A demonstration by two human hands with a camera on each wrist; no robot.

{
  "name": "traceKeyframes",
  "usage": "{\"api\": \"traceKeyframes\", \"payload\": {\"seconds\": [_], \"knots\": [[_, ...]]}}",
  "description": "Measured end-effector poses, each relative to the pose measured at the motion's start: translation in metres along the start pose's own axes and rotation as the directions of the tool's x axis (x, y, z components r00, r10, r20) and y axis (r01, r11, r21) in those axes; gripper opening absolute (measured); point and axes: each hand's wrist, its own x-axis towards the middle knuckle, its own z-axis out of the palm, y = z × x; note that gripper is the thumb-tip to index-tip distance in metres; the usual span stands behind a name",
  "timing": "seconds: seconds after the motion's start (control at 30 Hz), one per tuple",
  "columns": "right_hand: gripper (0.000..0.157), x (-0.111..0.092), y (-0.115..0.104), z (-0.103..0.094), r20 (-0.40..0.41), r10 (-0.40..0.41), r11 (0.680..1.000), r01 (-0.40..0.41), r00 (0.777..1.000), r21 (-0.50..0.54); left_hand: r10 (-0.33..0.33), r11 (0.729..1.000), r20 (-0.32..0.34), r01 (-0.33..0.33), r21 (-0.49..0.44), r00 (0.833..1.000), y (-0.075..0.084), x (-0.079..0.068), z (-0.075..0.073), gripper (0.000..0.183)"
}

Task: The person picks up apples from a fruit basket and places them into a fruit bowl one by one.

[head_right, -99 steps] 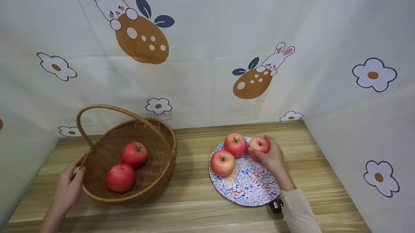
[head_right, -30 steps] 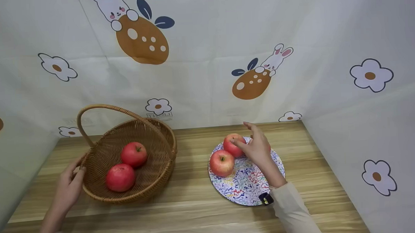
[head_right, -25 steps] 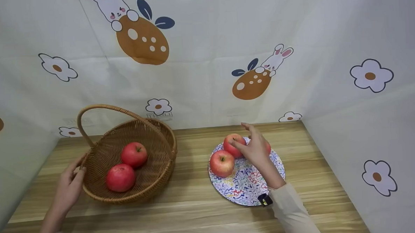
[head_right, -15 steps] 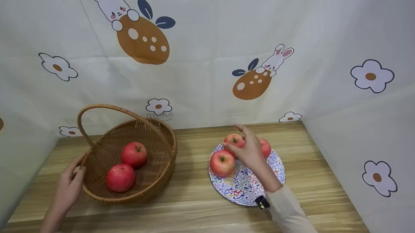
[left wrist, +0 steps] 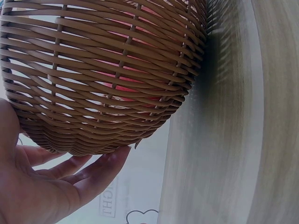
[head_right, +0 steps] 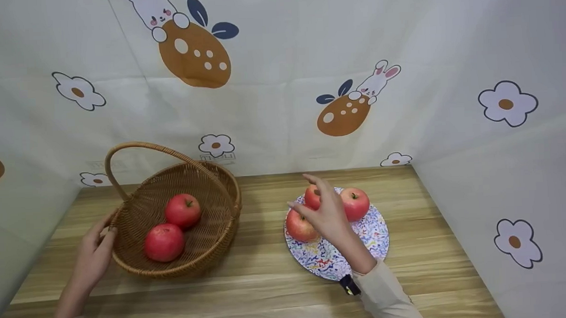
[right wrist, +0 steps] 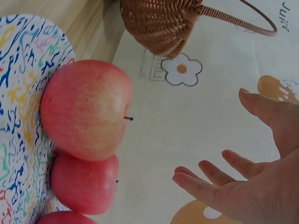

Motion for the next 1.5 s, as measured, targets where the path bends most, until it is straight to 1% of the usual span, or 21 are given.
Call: {"api": "traceKeyframes", "payload": {"seconds": [0.23,0.37,0.63,0.77,0.9,1.03,1.2,1.3,1.5], "knots": [[0.062,-0.006,-0.01,0.009,0.008,-0.054,0.999,0.054,0.999,-0.003,-0.016,1.0,0.009,0.016,-0.008,1.0,0.001,0.0,0.0,0.049],[0.06,-0.009,-0.014,0.013,0.007,-0.069,0.997,0.069,0.998,0.025,-0.025,1.0,0.012,0.025,-0.01,1.0,0.002,-0.001,-0.001,0.049],[0.056,-0.02,-0.026,0.024,0.008,-0.1,0.992,0.099,0.995,0.081,-0.017,1.0,0.007,0.017,-0.002,1.0,0.001,-0.001,-0.001,0.05],[0.054,-0.026,-0.032,0.031,0.004,-0.119,0.991,0.119,0.993,0.069,-0.013,1.0,-0.004,0.013,0.01,1.0,0.001,-0.002,-0.001,0.05],[0.053,-0.032,-0.039,0.038,-0.004,-0.157,0.986,0.157,0.988,0.052,-0.005,1.0,-0.01,0.005,0.022,1.0,-0.002,-0.001,0.0,0.049],[0.054,-0.036,-0.045,0.043,0.026,-0.166,0.985,0.164,0.986,0.057,-0.002,1.0,-0.009,0.002,0.027,1.0,-0.004,0.0,0.0,0.049],[0.056,-0.04,-0.052,0.049,0.074,-0.161,0.986,0.157,0.984,0.057,-0.014,0.999,-0.01,0.015,0.045,1.0,0.0,-0.001,0.0,0.049],[0.057,-0.042,-0.055,0.053,0.088,-0.183,0.982,0.179,0.979,0.053,-0.027,0.998,-0.011,0.027,0.058,1.0,0.003,-0.001,0.0,0.049],[0.057,-0.045,-0.062,0.066,0.133,-0.221,0.972,0.207,0.966,0.114,-0.044,0.998,-0.004,0.044,0.044,0.999,0.002,-0.002,-0.001,0.05]]}}
